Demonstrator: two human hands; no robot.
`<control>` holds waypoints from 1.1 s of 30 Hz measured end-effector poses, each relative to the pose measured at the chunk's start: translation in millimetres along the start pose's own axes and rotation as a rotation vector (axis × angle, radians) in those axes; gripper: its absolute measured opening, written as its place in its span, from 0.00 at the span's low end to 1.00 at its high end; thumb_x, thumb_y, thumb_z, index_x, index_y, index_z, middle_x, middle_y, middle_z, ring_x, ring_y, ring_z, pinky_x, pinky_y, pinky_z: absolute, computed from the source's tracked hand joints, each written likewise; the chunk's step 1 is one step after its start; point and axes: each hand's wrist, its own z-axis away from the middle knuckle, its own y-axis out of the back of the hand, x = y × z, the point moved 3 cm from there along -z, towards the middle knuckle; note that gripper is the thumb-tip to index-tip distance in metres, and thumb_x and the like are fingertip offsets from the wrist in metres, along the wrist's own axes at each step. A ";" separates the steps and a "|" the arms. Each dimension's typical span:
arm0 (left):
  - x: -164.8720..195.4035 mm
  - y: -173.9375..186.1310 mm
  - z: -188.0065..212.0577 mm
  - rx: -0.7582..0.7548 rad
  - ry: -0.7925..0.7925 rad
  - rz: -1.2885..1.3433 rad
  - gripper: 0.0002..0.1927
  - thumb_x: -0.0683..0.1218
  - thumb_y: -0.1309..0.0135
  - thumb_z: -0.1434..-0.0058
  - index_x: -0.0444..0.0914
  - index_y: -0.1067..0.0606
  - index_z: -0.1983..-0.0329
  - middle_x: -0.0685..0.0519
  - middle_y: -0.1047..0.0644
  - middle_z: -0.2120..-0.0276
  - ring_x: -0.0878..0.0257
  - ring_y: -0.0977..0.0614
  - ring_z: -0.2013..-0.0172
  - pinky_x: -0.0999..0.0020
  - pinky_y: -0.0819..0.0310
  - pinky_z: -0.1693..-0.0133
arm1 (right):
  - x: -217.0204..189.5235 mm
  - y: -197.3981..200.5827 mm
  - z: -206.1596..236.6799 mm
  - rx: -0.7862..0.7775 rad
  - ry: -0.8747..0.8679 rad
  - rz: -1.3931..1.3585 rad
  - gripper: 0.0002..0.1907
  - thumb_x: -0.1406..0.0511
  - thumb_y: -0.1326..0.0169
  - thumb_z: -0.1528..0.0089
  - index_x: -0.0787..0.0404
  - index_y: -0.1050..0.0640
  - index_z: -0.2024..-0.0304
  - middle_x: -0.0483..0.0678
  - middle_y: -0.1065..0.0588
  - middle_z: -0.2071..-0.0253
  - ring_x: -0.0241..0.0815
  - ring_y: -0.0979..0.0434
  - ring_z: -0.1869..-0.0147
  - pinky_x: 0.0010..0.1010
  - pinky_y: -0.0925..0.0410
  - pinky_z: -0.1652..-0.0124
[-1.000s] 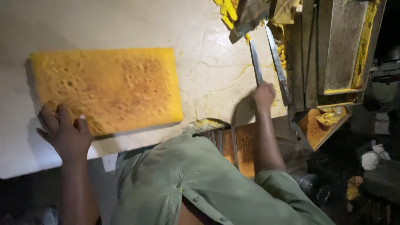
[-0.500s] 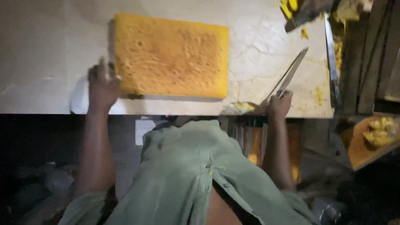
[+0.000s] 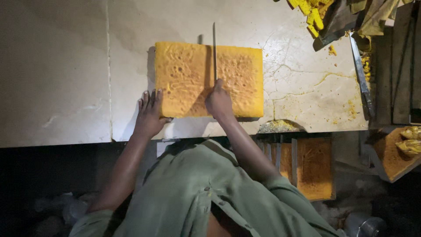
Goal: The person slices a yellow rectangular food block into thin strips using a long knife on a white countertop. They repeatedly reposition the block, cut it, and move the sliced pieces aside. The person also handles a metal tray containing a yellow sheet and places it on the counter.
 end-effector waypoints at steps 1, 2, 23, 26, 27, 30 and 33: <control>0.5 2.4 0.2 -0.015 0.004 0.021 0.64 0.59 0.31 0.51 0.42 0.57 0.20 0.36 0.51 0.24 0.35 0.55 0.25 0.36 0.61 0.29 | -2.1 -1.3 -3.7 -0.034 -0.074 0.016 0.20 0.68 0.50 0.40 0.68 0.38 0.48 0.69 0.23 0.67 0.73 0.22 0.60 0.61 0.30 0.59; 2.9 5.6 0.6 -0.027 0.007 0.041 0.65 0.59 0.30 0.52 0.41 0.57 0.21 0.35 0.53 0.25 0.34 0.56 0.25 0.36 0.62 0.29 | -4.5 -1.5 -5.8 -0.036 -0.093 0.043 0.21 0.67 0.50 0.40 0.68 0.38 0.47 0.69 0.23 0.66 0.73 0.22 0.60 0.61 0.30 0.59; 88.6 -31.3 -41.1 0.148 -0.445 -0.397 0.50 0.68 0.42 0.39 0.43 0.46 0.20 0.38 0.49 0.23 0.34 0.52 0.25 0.18 0.64 0.36 | 2.0 -4.5 -10.3 -0.099 -0.125 0.062 0.27 0.63 0.46 0.39 0.70 0.40 0.43 0.68 0.22 0.68 0.71 0.21 0.61 0.58 0.29 0.61; 93.3 -23.3 -40.6 -0.023 -0.368 -0.318 0.54 0.69 0.41 0.47 0.46 0.47 0.22 0.37 0.50 0.26 0.33 0.53 0.27 0.17 0.63 0.39 | -9.9 3.7 -22.0 -0.140 -0.165 0.066 0.24 0.61 0.45 0.38 0.69 0.37 0.48 0.69 0.22 0.65 0.72 0.21 0.58 0.59 0.29 0.57; 96.6 -18.5 -38.4 -0.003 -0.376 -0.328 0.54 0.69 0.41 0.47 0.46 0.47 0.22 0.38 0.50 0.25 0.33 0.53 0.26 0.17 0.63 0.38 | -16.2 6.5 -27.3 -0.145 -0.140 0.070 0.27 0.60 0.43 0.39 0.70 0.38 0.47 0.69 0.22 0.65 0.72 0.21 0.58 0.58 0.29 0.57; 103.9 -6.5 -31.9 0.036 -0.377 -0.343 0.55 0.69 0.39 0.47 0.46 0.47 0.22 0.39 0.50 0.24 0.34 0.53 0.25 0.17 0.64 0.37 | -31.5 14.7 -35.9 -0.198 -0.166 0.127 0.31 0.61 0.42 0.43 0.71 0.39 0.45 0.70 0.23 0.61 0.70 0.21 0.55 0.55 0.28 0.56; 108.0 -0.7 -23.2 0.031 -0.381 -0.299 0.57 0.69 0.38 0.50 0.47 0.47 0.22 0.39 0.51 0.24 0.33 0.54 0.26 0.17 0.66 0.37 | -45.1 24.9 -22.1 -0.177 -0.078 0.180 0.29 0.58 0.42 0.40 0.69 0.36 0.45 0.69 0.23 0.55 0.69 0.20 0.51 0.53 0.28 0.53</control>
